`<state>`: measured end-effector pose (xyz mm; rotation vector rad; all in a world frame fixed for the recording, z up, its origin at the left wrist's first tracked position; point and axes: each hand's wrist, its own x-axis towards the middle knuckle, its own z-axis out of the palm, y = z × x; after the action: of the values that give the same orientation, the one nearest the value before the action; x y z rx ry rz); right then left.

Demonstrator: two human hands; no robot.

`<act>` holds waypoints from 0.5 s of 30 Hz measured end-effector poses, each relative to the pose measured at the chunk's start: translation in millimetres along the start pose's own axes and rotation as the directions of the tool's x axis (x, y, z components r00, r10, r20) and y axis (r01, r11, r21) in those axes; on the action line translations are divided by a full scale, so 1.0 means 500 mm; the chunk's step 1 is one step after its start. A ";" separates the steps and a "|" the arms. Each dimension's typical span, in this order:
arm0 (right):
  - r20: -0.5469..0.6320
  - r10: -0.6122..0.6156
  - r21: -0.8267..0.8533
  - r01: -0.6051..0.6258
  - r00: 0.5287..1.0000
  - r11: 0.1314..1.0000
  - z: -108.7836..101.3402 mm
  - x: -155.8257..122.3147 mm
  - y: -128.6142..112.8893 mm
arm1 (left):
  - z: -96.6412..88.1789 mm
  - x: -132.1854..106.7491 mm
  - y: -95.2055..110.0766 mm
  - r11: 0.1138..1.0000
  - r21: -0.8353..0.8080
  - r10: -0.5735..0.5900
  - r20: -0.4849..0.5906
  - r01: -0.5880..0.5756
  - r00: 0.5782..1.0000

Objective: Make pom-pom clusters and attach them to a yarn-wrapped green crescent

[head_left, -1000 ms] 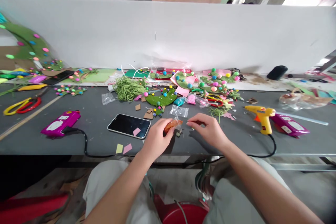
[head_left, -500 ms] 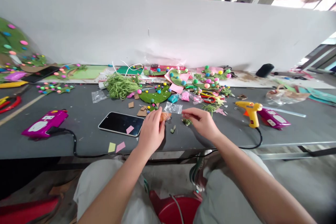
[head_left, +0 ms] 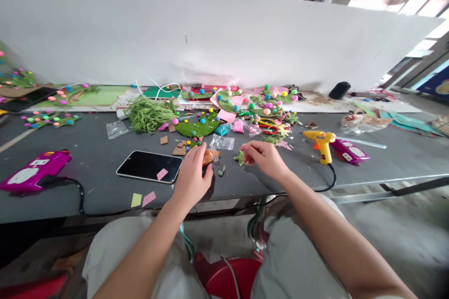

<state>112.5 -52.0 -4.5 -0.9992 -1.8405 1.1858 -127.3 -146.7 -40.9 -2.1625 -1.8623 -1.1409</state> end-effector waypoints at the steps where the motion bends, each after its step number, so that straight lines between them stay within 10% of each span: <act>1: -0.021 -0.016 -0.061 0.014 1.000 0.998 -0.002 0.001 0.001 | 0.000 0.000 0.000 1.000 -0.003 0.001 0.000 -0.001 1.000; 15: -0.003 -0.091 -0.108 0.090 0.996 0.990 -0.005 -0.009 0.009 | -0.005 0.000 0.000 0.999 -0.038 -0.036 0.028 0.037 0.999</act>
<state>117.5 -53.8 -8.4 -0.9666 -1.9401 1.0369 -128.3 -148.0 -39.0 -2.1829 -1.9146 -1.1693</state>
